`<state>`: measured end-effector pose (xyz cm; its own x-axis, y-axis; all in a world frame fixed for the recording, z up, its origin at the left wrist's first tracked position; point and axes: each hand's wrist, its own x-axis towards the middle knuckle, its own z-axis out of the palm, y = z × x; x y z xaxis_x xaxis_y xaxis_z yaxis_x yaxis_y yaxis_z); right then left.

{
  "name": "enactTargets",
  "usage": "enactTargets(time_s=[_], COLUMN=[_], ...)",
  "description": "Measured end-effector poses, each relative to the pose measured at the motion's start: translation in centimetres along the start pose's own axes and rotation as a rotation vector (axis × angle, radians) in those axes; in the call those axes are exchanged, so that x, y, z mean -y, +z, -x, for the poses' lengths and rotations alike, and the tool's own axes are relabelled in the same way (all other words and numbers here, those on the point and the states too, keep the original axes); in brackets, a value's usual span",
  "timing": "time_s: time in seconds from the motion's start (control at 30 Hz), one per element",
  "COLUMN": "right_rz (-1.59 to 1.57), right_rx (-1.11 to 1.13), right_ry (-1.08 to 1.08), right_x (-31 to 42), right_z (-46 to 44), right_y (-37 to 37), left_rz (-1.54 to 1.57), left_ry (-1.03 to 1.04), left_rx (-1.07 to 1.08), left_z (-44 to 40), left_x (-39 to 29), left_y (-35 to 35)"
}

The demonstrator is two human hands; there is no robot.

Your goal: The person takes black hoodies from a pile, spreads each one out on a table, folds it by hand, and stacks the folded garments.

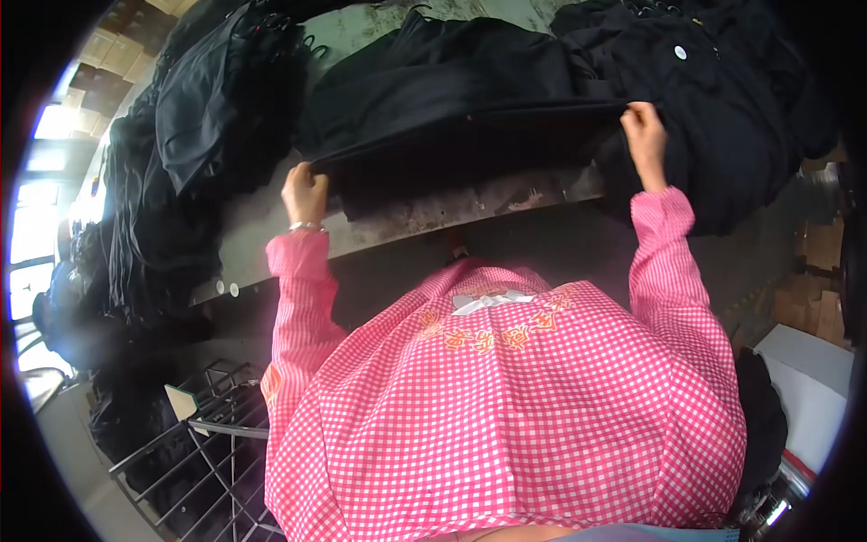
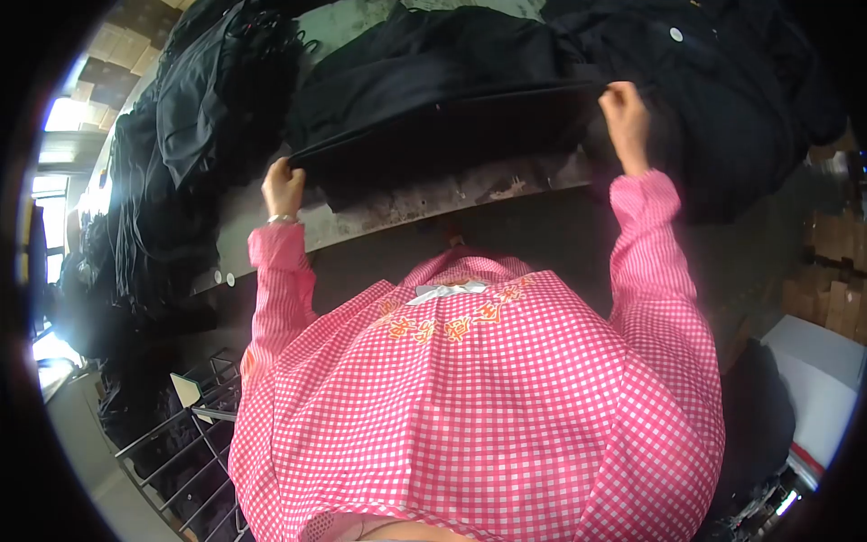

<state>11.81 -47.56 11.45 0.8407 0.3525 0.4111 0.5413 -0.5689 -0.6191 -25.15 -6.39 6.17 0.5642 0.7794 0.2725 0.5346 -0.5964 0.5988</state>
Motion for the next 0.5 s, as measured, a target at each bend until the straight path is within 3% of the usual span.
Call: enactTargets(time_s=[0.1,0.17,0.23,0.33,0.4,0.5], right_rz=[-0.113,-0.235,-0.273,-0.388,-0.186,-0.152], right_rx=[-0.064,-0.128,-0.130,-0.150,-0.090,-0.075], right_ry=[0.010,0.022,0.028,0.069,-0.200,-0.080], right_x=[-0.2,-0.5,1.3,4.1,-0.9,-3.7], right_z=[3.1,5.5,7.0,8.5,11.1,13.4], right_y=[-2.2,-3.4,-5.6,-8.4,-6.1,-6.7], left_rz=[0.108,0.408,0.168,0.138,0.117,0.045], left_ry=[-0.046,-0.205,-0.061,0.097,0.091,0.075], left_rx=[-0.048,0.004,0.075,-0.011,0.036,0.132], left_z=[4.1,6.9,10.4,14.2,17.3,20.1], left_x=[-2.7,-2.9,-3.4,-8.3,-8.1,-7.7], left_y=[-4.5,-5.6,-5.4,-10.8,-10.9,-9.8])
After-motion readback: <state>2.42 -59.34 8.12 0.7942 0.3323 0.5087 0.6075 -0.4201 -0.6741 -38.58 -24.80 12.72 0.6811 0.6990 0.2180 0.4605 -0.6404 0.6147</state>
